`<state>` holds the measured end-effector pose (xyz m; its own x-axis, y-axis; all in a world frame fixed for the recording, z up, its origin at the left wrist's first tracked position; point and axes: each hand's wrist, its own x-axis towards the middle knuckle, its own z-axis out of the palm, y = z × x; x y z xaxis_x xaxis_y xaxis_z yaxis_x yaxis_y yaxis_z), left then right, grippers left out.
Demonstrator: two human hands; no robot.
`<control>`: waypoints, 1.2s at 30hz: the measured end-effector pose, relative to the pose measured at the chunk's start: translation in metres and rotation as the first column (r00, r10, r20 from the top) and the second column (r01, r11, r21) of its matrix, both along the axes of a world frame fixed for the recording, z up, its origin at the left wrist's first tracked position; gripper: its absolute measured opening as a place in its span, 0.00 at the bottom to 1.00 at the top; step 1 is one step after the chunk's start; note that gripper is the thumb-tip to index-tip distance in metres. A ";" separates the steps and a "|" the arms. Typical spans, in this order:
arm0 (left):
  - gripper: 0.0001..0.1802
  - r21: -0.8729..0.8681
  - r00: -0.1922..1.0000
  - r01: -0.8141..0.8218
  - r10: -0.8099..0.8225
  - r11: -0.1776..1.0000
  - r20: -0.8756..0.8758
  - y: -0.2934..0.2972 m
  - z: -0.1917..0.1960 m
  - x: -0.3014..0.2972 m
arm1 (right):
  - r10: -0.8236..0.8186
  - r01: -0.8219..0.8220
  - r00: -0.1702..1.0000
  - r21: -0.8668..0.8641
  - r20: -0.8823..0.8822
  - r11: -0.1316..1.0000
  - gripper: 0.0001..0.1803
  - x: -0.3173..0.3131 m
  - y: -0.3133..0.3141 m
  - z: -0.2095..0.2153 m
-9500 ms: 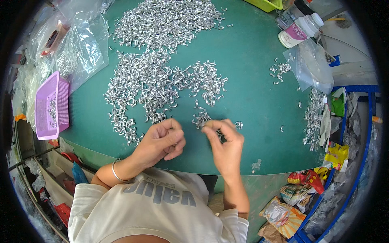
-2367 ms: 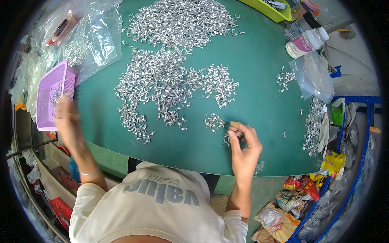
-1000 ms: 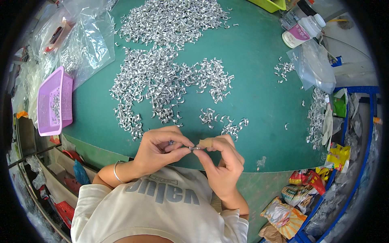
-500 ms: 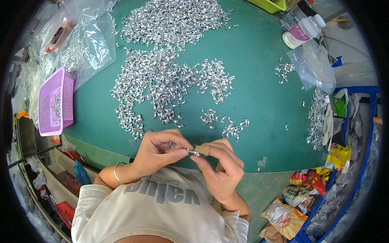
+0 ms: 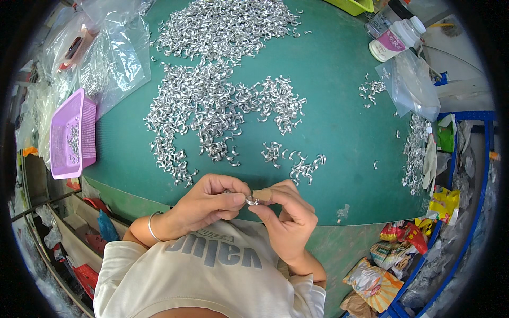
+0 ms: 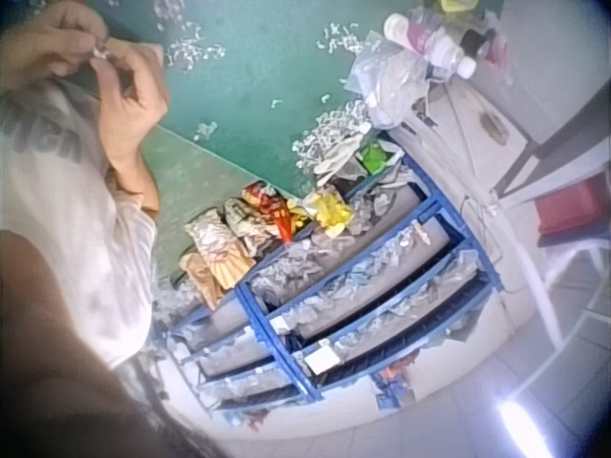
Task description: The person picks up metal components from a pile on a green workbench, joins them together by hand, and places the assembled items into a purple tray.
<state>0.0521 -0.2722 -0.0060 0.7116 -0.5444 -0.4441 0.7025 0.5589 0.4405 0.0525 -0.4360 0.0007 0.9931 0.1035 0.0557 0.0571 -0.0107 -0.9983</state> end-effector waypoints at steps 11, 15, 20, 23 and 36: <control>0.09 -0.013 0.981 -0.193 0.193 0.981 0.014 0.008 -0.011 0.011 | -0.170 0.252 0.966 -0.542 0.196 0.802 0.08 0.022 -0.032 -0.021; 0.10 0.096 0.971 -0.215 0.223 0.972 -0.087 0.004 -0.015 0.011 | 0.059 0.218 0.955 -0.826 0.290 0.520 0.11 0.022 -0.016 -0.034; 0.10 0.188 0.989 -0.142 0.134 0.972 0.057 0.000 -0.021 0.008 | 0.058 0.260 0.935 -0.785 0.351 0.563 0.08 0.025 -0.013 -0.041; 0.09 0.257 0.968 -0.198 0.147 0.946 0.205 -0.004 -0.019 0.008 | 0.065 0.255 0.911 -0.680 0.407 0.687 0.08 0.018 -0.013 -0.027; 0.05 0.369 0.940 -0.160 0.027 0.916 0.341 -0.004 0.004 0.005 | -0.010 0.081 0.970 -0.286 0.241 0.955 0.12 0.004 0.000 -0.002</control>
